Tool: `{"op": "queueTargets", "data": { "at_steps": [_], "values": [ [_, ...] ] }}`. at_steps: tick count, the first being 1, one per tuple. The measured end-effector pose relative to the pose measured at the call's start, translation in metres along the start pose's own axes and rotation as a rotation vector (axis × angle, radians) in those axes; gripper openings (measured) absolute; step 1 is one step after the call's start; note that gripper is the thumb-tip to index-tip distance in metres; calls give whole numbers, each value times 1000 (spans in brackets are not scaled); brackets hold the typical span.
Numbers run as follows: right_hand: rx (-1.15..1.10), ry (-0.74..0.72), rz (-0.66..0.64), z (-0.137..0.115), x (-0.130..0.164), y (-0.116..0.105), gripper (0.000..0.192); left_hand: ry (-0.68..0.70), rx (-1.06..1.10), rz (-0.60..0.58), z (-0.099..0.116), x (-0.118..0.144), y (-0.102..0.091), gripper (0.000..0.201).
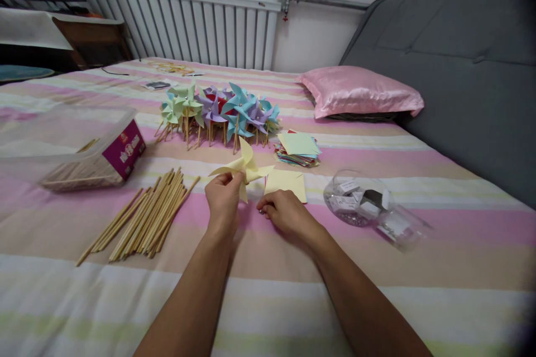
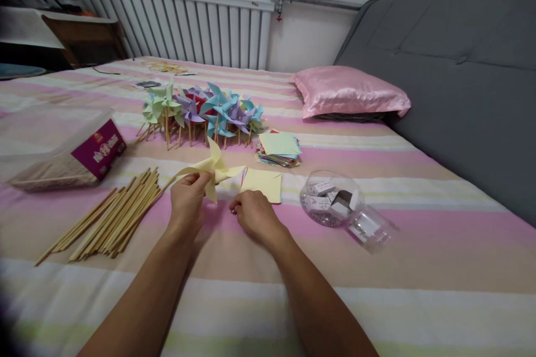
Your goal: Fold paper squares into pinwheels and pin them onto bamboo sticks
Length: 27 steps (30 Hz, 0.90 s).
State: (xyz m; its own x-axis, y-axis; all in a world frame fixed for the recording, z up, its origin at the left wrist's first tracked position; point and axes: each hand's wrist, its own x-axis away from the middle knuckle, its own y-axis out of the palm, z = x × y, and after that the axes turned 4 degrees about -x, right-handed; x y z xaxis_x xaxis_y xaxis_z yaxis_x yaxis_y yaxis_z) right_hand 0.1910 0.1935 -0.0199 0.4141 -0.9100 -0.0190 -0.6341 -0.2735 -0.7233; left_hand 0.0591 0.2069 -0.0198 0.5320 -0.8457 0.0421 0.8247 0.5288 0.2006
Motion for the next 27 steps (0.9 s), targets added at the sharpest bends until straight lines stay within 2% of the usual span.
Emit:
{"op": "queueTargets", "data": {
  "at_steps": [3,6,9,14,17,21,24,27],
  "values": [
    [35,-34,-22,-3,2,-3,24,0,0,-1,0,0,0,15],
    [87,32,-37,-6,2,-2,25,1,2,-14,0,0,0,16],
    [184,73,-12,-8,2,3,23,-4,8,-30,1,1,0,17],
    [286,47,11,-7,3,6,22,-25,22,-45,1,1,0,18],
    [146,-4,-22,-10,7,-5,18,-31,35,-65,-1,0,-1,19],
    [-308,-112,-72,-15,12,-28,16,-39,51,-118,-1,1,0,19],
    [-519,-147,54,-17,12,-38,10,-36,21,-157,1,4,1,19],
    [-545,-173,217,-18,11,-40,8,-23,-13,-211,4,7,2,19]
  ]
}}
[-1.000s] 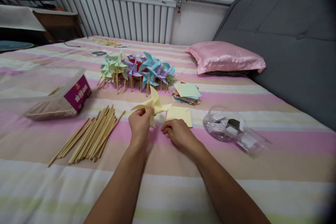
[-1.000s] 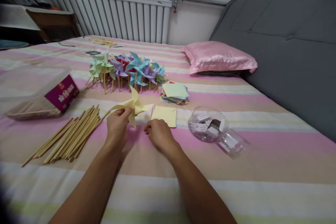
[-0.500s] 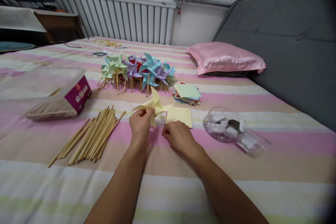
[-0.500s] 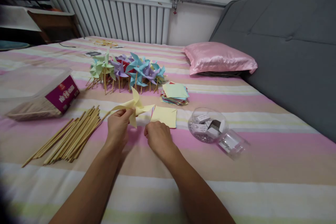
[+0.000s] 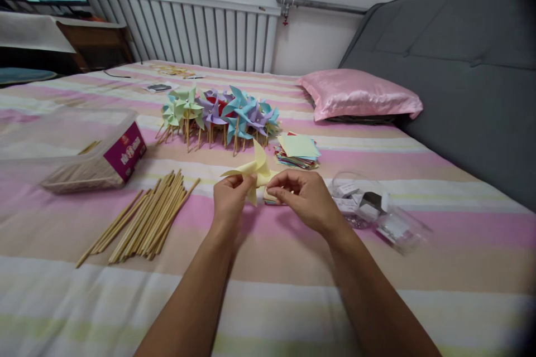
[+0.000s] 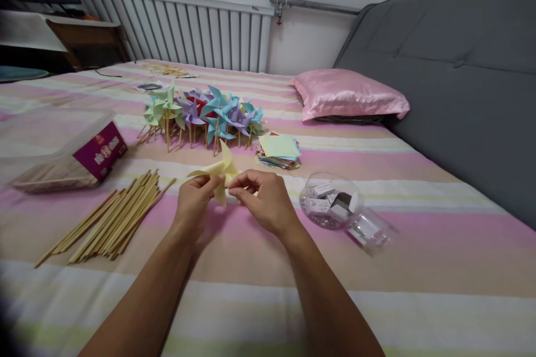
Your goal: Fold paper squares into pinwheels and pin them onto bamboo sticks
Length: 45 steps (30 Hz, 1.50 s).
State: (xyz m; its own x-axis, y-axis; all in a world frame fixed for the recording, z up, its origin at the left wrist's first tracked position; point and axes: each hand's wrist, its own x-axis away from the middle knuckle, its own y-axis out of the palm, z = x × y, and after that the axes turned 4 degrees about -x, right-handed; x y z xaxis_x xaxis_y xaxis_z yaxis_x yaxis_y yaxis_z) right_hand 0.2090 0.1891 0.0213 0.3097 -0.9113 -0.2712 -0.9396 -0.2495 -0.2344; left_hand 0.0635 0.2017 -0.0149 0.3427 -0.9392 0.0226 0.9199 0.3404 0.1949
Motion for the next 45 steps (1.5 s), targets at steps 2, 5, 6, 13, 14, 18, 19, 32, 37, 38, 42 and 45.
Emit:
{"op": "queueTargets", "data": {
  "at_steps": [2,5,6,13,14,18,19,32,37,38,42,45],
  "values": [
    [18,-40,69,0,-1,1,8,17,-8,-39,1,2,1,19],
    [105,-103,157,0,-1,2,7,40,-14,-90,1,3,2,20],
    [153,-120,182,0,-2,2,6,45,-18,-100,1,4,2,20],
    [253,-171,276,8,-5,3,6,70,-87,-118,1,5,2,27],
    [234,-158,281,10,-6,3,7,79,-99,-118,1,6,2,29],
    [200,-92,278,16,-8,2,8,124,-122,-130,2,7,2,36],
    [201,-80,271,17,-8,1,8,134,-119,-138,2,7,2,38],
    [51,-24,228,16,-9,-1,8,185,-133,-162,1,8,2,33],
    [19,-20,248,15,-9,-1,12,164,-103,-184,5,10,4,36],
    [17,-19,251,15,-9,-1,12,165,-102,-185,5,10,4,38],
    [32,-19,257,14,-9,0,12,166,-103,-192,5,11,4,41],
    [50,-26,264,13,-8,0,12,166,-88,-198,6,11,4,42]
  ]
}}
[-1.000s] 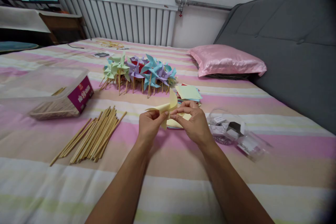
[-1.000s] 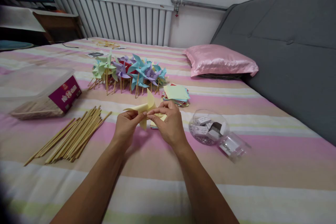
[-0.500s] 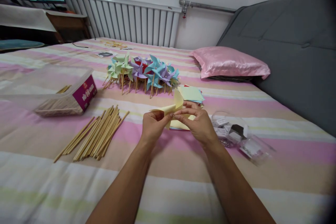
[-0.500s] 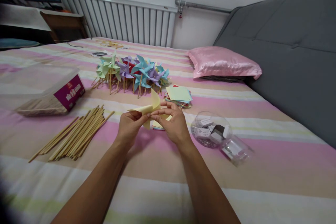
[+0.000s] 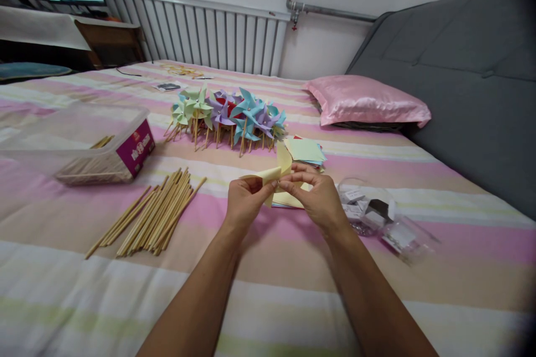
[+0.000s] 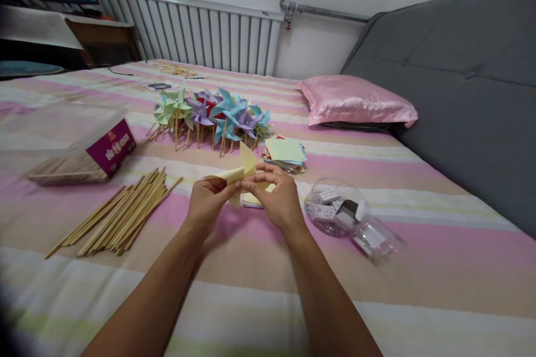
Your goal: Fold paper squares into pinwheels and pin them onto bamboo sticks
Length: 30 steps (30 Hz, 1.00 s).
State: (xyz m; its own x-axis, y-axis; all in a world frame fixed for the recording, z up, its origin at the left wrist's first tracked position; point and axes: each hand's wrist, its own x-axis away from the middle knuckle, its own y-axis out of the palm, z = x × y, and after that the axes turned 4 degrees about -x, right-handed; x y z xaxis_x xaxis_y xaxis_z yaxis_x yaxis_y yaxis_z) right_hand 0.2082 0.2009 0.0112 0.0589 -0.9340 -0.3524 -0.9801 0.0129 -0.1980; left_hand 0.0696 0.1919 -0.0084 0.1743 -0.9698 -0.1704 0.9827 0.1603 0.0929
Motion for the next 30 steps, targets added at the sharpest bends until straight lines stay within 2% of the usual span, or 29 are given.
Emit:
{"op": "queueTargets", "data": {
  "at_steps": [6,11,15,21,30],
  "values": [
    [-14,-28,-1,0,1,3,14,26,-44,18,1,0,0,42],
    [-92,6,49,1,3,7,33,8,-33,42,1,1,1,36],
    [-168,59,-3,-1,3,8,40,-1,-14,31,2,1,2,27],
    [-114,29,-109,0,3,6,17,-9,-35,50,1,2,2,19],
    [-135,80,-125,3,2,3,16,-2,-88,42,-3,2,2,16]
  ]
}}
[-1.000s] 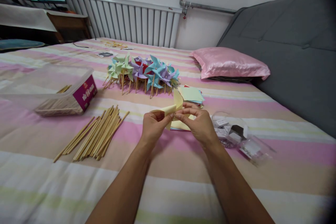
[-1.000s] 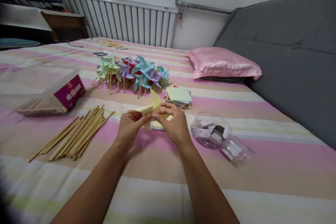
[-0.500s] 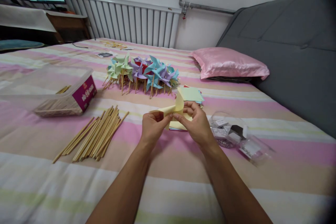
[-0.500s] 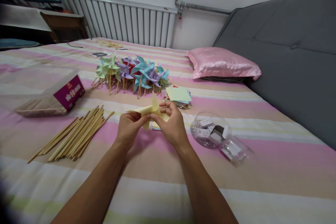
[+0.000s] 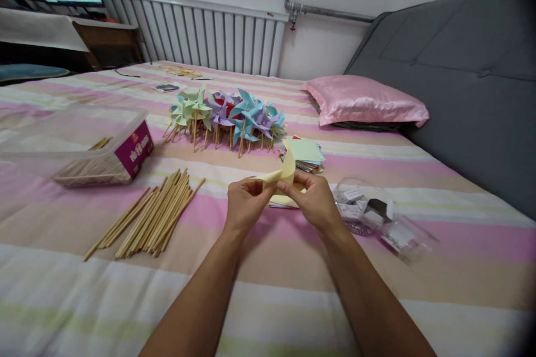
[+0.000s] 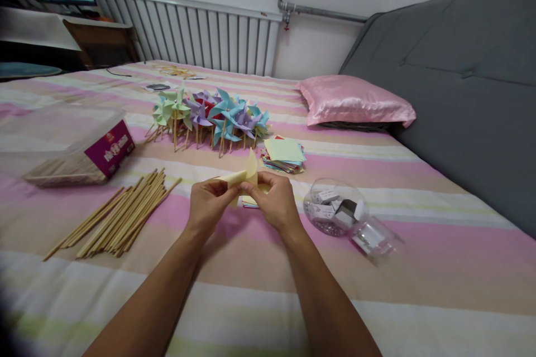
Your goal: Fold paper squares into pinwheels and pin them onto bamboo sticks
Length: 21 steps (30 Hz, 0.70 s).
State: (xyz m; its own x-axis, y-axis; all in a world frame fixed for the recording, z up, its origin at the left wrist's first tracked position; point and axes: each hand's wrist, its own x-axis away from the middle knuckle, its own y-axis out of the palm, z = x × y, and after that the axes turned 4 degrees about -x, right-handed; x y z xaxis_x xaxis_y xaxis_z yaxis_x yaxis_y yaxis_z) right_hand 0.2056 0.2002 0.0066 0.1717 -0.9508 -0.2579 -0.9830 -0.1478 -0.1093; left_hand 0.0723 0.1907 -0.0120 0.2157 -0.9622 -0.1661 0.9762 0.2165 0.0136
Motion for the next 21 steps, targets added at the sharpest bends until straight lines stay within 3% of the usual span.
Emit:
{"op": "queueTargets", "data": {
  "at_steps": [13,21],
  "values": [
    [-28,-6,8,2,-1,0,22,-13,113,2,3,-1,2,24],
    [-36,4,10,1,-1,0,20,-7,132,16,1,-2,1,14]
  ]
}}
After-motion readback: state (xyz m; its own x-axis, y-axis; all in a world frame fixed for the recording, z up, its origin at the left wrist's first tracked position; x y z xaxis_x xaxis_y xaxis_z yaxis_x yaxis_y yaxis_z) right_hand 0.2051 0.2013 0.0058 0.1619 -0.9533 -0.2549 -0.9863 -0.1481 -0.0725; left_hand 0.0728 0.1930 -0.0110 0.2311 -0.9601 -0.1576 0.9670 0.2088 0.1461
